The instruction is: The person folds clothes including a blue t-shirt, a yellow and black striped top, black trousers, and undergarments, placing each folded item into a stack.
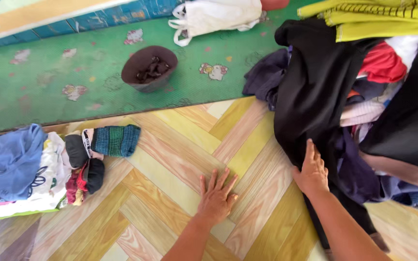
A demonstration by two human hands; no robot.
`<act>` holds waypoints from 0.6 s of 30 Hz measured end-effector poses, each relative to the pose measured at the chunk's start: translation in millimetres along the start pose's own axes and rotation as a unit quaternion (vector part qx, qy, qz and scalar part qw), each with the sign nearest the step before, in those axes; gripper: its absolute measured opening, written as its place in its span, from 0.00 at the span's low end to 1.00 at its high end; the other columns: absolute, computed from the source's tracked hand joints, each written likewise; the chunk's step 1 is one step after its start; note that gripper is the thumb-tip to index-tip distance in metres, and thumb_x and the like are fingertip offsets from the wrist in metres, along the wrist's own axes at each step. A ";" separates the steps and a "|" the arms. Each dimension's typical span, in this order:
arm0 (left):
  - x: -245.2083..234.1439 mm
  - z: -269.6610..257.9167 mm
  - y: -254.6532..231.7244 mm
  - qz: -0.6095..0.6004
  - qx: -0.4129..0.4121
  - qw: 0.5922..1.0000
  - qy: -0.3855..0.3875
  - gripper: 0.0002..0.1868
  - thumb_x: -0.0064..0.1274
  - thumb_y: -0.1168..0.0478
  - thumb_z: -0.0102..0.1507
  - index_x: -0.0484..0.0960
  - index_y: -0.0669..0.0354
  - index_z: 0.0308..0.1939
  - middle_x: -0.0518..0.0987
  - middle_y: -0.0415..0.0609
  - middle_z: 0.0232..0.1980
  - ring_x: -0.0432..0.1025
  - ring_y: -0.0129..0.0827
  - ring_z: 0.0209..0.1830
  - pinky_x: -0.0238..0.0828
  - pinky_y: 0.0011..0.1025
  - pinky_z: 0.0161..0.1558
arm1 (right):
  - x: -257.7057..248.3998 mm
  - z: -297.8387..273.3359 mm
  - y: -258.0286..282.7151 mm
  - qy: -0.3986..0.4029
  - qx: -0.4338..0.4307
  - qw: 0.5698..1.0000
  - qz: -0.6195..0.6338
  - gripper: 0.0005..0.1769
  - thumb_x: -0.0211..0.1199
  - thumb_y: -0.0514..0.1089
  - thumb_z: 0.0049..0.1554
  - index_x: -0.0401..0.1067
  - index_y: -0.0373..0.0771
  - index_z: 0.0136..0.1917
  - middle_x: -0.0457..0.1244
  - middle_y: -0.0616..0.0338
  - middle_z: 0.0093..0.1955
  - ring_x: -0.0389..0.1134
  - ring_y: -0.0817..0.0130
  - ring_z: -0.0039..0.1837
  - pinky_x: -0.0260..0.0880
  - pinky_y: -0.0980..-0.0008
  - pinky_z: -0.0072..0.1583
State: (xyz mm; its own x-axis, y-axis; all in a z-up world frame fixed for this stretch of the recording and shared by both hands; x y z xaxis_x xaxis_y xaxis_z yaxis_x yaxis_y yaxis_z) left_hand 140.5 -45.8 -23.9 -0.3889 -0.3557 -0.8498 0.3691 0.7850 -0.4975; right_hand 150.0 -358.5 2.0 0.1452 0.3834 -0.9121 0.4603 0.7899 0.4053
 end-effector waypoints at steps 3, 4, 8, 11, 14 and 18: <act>1.7 10.0 -1.2 -0.008 -0.054 0.998 0.031 0.35 0.50 0.46 0.66 0.60 0.34 0.77 0.46 0.36 0.83 0.34 0.46 0.84 0.17 0.59 0.77 | 24.5 14.5 -30.0 0.010 -0.047 0.994 -0.097 0.56 0.61 0.36 0.53 0.39 0.41 0.88 0.57 0.43 0.73 0.60 0.44 0.73 0.65 0.51 0.70; 5.4 12.4 4.8 -0.008 -0.096 0.993 0.060 0.36 0.52 0.47 0.63 0.60 0.33 0.76 0.46 0.35 0.84 0.34 0.45 0.84 0.17 0.58 0.76 | 29.1 18.6 -31.5 -0.003 -0.092 0.994 -0.050 0.46 0.58 0.34 0.53 0.49 0.43 0.83 0.60 0.42 0.69 0.63 0.45 0.70 0.66 0.53 0.70; -1.2 42.5 1.6 -0.074 -0.139 0.987 -0.007 0.28 0.50 0.43 0.65 0.72 0.35 0.70 0.62 0.36 0.80 0.49 0.38 0.83 0.36 0.49 0.81 | 57.6 6.8 -20.7 0.000 -0.199 0.978 0.059 0.27 0.53 0.33 0.54 0.68 0.37 0.67 0.65 0.40 0.65 0.66 0.46 0.68 0.65 0.57 0.70; -10.5 68.4 -12.0 -0.376 -0.122 0.917 -0.053 0.34 0.44 0.34 0.68 0.74 0.48 0.72 0.79 0.51 0.70 0.71 0.41 0.73 0.64 0.43 0.73 | 65.4 -34.6 6.7 0.067 -0.260 0.947 0.176 0.26 0.55 0.35 0.53 0.69 0.32 0.65 0.63 0.38 0.68 0.63 0.46 0.71 0.62 0.59 0.71; -4.7 79.1 -29.0 -0.615 -0.174 0.768 -0.033 0.41 0.41 0.32 0.66 0.68 0.54 0.74 0.78 0.59 0.69 0.75 0.50 0.64 0.70 0.42 0.65 | 75.6 -77.4 26.3 0.243 -0.266 0.916 0.178 0.28 0.53 0.33 0.51 0.70 0.34 0.66 0.63 0.43 0.70 0.63 0.51 0.73 0.61 0.63 0.72; -14.1 72.6 -60.8 -0.566 -0.174 0.804 -0.060 0.38 0.53 0.46 0.65 0.61 0.50 0.77 0.74 0.52 0.71 0.69 0.42 0.70 0.63 0.37 0.67 | 75.8 -152.6 57.1 0.455 -0.276 0.824 0.194 0.28 0.52 0.35 0.53 0.69 0.36 0.68 0.68 0.46 0.65 0.68 0.55 0.68 0.67 0.63 0.67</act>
State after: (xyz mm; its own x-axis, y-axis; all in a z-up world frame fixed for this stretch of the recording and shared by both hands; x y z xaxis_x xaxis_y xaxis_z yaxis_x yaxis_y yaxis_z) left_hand 184.8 -125.4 5.7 -0.2171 -0.9719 0.0914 -0.4304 0.0113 -0.9026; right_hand 53.7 -211.3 -34.6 -0.6446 0.6604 -0.3852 0.0287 0.5243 0.8510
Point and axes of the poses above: each hand's wrist, its own z-axis towards the middle knuckle, its own x-axis out of the palm, y = z × x, the point moved 9 cm from there along z, towards the middle knuckle
